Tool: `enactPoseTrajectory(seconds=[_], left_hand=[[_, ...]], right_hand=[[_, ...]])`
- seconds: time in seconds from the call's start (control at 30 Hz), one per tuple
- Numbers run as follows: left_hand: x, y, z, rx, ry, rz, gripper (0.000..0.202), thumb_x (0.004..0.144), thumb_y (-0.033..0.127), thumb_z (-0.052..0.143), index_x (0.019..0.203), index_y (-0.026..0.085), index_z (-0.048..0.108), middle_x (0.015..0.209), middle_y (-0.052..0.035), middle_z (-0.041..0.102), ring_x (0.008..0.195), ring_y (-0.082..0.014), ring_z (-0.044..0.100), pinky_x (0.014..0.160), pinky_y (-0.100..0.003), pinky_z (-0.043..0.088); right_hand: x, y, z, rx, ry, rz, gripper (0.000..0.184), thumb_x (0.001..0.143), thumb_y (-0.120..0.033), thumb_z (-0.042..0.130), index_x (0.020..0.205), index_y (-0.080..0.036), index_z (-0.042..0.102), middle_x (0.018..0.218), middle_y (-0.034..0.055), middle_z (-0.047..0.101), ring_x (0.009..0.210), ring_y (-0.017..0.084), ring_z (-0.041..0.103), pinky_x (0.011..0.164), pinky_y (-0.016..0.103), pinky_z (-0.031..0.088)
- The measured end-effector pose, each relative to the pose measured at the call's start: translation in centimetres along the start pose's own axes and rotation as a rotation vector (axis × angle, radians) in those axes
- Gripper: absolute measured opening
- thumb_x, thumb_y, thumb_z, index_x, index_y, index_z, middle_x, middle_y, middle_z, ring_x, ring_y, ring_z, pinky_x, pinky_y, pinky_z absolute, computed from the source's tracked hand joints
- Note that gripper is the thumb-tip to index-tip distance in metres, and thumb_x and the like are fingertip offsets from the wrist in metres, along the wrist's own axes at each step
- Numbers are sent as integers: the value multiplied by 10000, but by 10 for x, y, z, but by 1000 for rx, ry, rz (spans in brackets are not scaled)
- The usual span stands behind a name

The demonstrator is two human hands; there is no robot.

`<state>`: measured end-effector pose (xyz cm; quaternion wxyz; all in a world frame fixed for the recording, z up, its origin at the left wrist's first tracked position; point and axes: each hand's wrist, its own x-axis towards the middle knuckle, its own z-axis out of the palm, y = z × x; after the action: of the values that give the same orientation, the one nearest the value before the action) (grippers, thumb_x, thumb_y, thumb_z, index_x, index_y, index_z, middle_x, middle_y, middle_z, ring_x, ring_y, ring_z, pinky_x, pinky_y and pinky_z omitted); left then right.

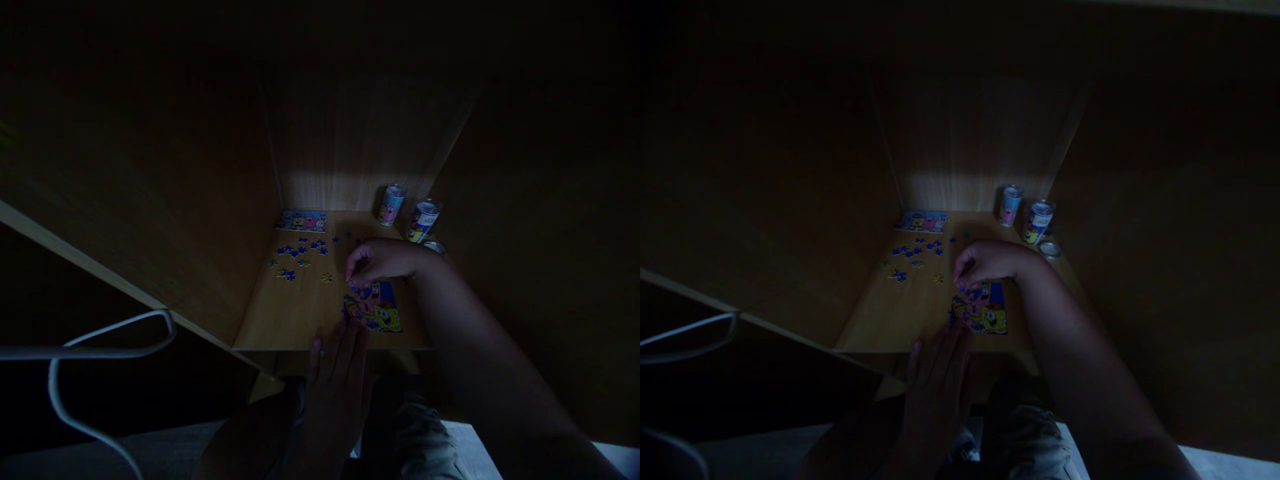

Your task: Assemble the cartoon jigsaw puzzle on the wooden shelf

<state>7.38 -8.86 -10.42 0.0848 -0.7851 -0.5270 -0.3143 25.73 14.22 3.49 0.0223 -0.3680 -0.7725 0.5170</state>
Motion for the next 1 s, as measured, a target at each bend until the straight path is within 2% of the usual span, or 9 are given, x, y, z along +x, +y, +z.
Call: enactPoseTrajectory(seconds=[0.2, 0.43, 0.73, 1.0], left_hand=[[-1, -1, 1, -1, -7, 10, 623, 1069, 362, 654, 1669, 249, 532, 1632, -56, 629, 1539, -249, 528, 1425, -445, 21], [-1, -1, 2, 15, 7, 3, 611, 1063, 357, 651, 1657, 255, 552, 1619, -73, 641, 1542, -274, 525, 1416, -478, 87], [2, 0, 2, -45, 19, -16, 557, 1089, 368, 623, 1632, 252, 581, 1603, -42, 657, 1490, -247, 574, 1422, -434, 20], [2, 1, -1, -36, 1, -22, 575, 1077, 353, 645, 1637, 242, 576, 1610, -61, 650, 1503, -254, 564, 1424, -445, 40]], right_hand=[[2, 1, 3, 8, -35, 93, 297, 800, -414, 894, 1013, -219, 821, 883, -1, 822, 729, 150, 725, 687, 264, 557], [0, -3, 2, -38, -1, 86, 271, 797, -417, 897, 986, -234, 830, 892, -8, 825, 756, 157, 729, 691, 257, 550], [-3, -5, 1, -93, -50, 80, 309, 829, -473, 883, 1023, -236, 842, 888, -3, 823, 722, 143, 697, 663, 248, 517], [0, -1, 1, -134, -45, 53, 266, 849, -438, 874, 1019, -236, 839, 908, -9, 826, 763, 146, 708, 699, 248, 520]])
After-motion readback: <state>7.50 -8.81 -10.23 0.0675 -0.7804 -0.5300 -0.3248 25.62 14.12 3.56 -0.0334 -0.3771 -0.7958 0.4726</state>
